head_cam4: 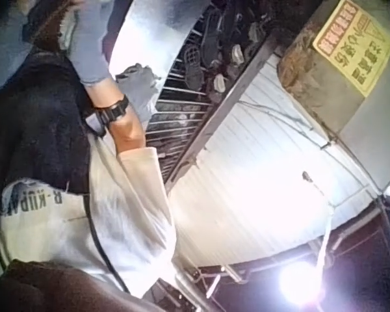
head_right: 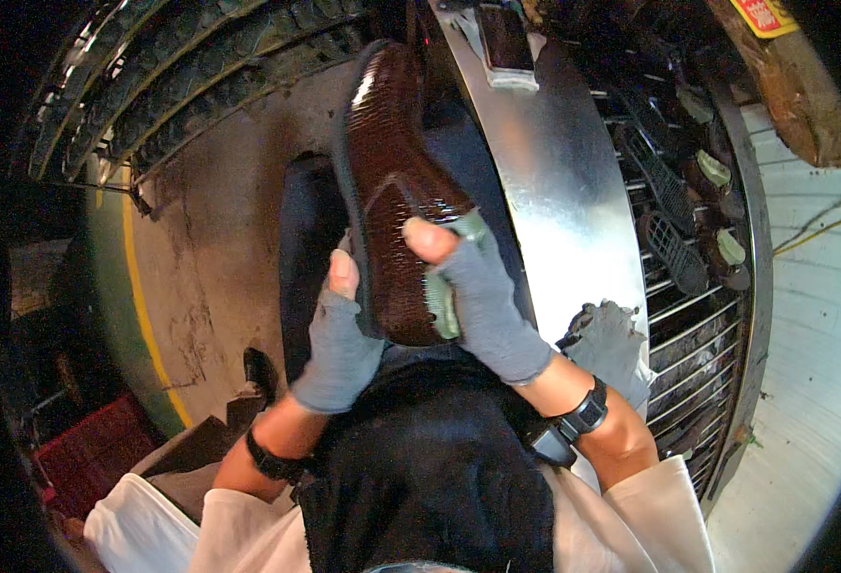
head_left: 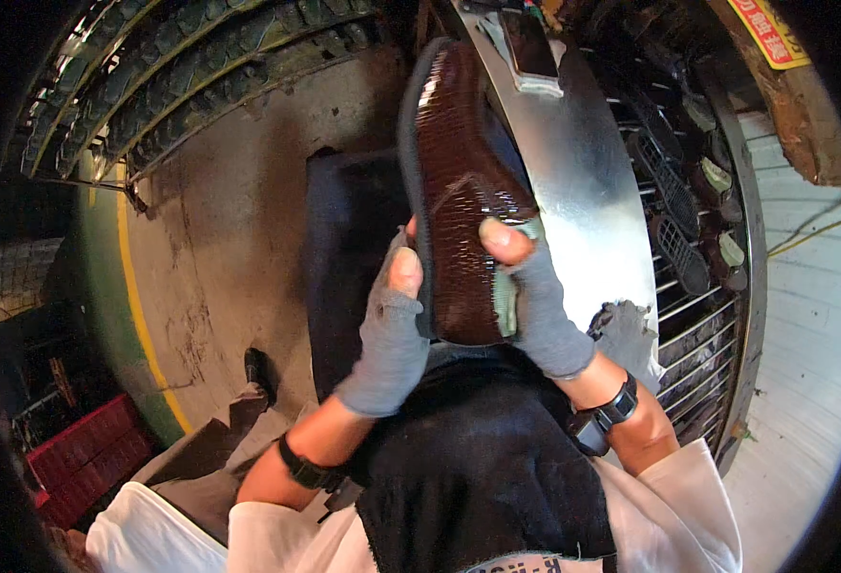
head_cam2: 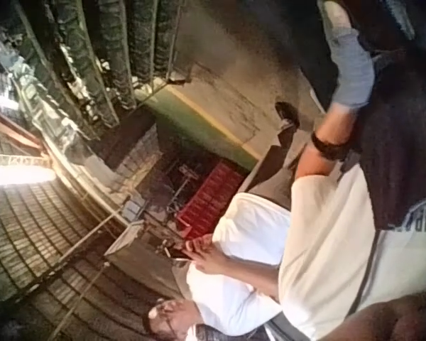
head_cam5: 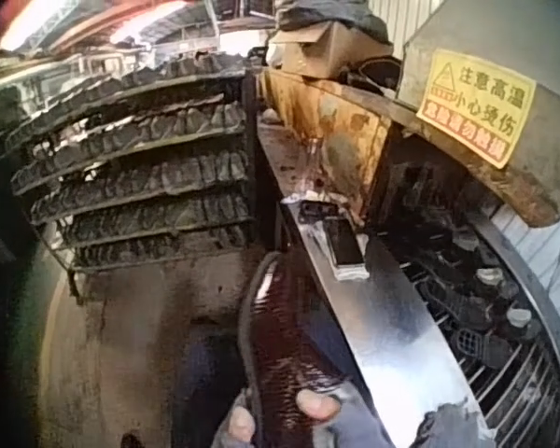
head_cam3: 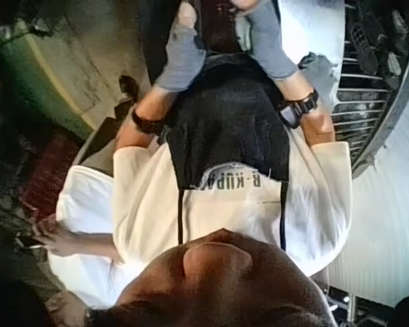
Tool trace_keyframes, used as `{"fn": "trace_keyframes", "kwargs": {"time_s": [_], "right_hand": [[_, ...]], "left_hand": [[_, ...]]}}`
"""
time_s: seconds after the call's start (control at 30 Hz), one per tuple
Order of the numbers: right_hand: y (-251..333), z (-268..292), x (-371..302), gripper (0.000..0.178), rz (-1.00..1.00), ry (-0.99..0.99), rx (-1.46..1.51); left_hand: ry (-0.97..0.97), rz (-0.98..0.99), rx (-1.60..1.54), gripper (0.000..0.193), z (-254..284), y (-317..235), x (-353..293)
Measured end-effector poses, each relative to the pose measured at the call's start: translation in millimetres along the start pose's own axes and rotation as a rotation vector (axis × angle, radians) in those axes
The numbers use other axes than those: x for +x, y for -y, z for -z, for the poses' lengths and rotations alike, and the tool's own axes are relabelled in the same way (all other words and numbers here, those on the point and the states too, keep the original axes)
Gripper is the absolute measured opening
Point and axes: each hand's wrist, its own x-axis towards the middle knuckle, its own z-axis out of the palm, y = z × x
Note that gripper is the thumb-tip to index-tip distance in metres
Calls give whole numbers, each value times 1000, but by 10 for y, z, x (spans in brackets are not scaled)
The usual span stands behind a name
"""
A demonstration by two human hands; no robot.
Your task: Inspecting and assembling shoe uppers and soles in a factory setting.
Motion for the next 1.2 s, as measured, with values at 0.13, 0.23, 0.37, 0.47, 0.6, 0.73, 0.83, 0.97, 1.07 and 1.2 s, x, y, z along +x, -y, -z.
{"fn": "trace_keyframes", "kwargs": {"time_s": [0.13, 0.23, 0.37, 0.47, 0.6, 0.73, 0.83, 0.97, 1.07, 1.2], "right_hand": [[-9, -70, 34, 62, 38, -71, -134], [36, -75, 79, 73, 252, -125, -490], [382, -125, 41, 89, 240, 106, -470], [221, -135, 62, 69, 370, 143, -327], [79, -270, -29, 59, 626, -59, -777], [47, -244, -7, 61, 702, -222, -695], [182, -188, 60, 65, -3, 61, 271], [228, 88, 15, 86, 165, 0, -286], [548, 94, -183, 105, 612, -204, -1044], [880, 1051, -593, 45, 208, -368, 16]], "left_hand": [[-98, 31, 116, 75, 56, -66, 51], [-88, -95, 264, 84, -22, -266, 261], [-58, 16, 62, 84, -40, -744, 296], [22, 78, -79, 83, -259, -950, 293], [103, -28, -77, 94, -466, -884, 148], [-140, -46, -72, 98, -735, -809, 37], [-66, 9, -85, 94, -631, -836, 193], [-60, -13, 163, 85, -575, -721, 481], [192, -215, 267, 75, -646, -563, 625], [589, 228, 414, 78, -900, -518, 1191]]}}
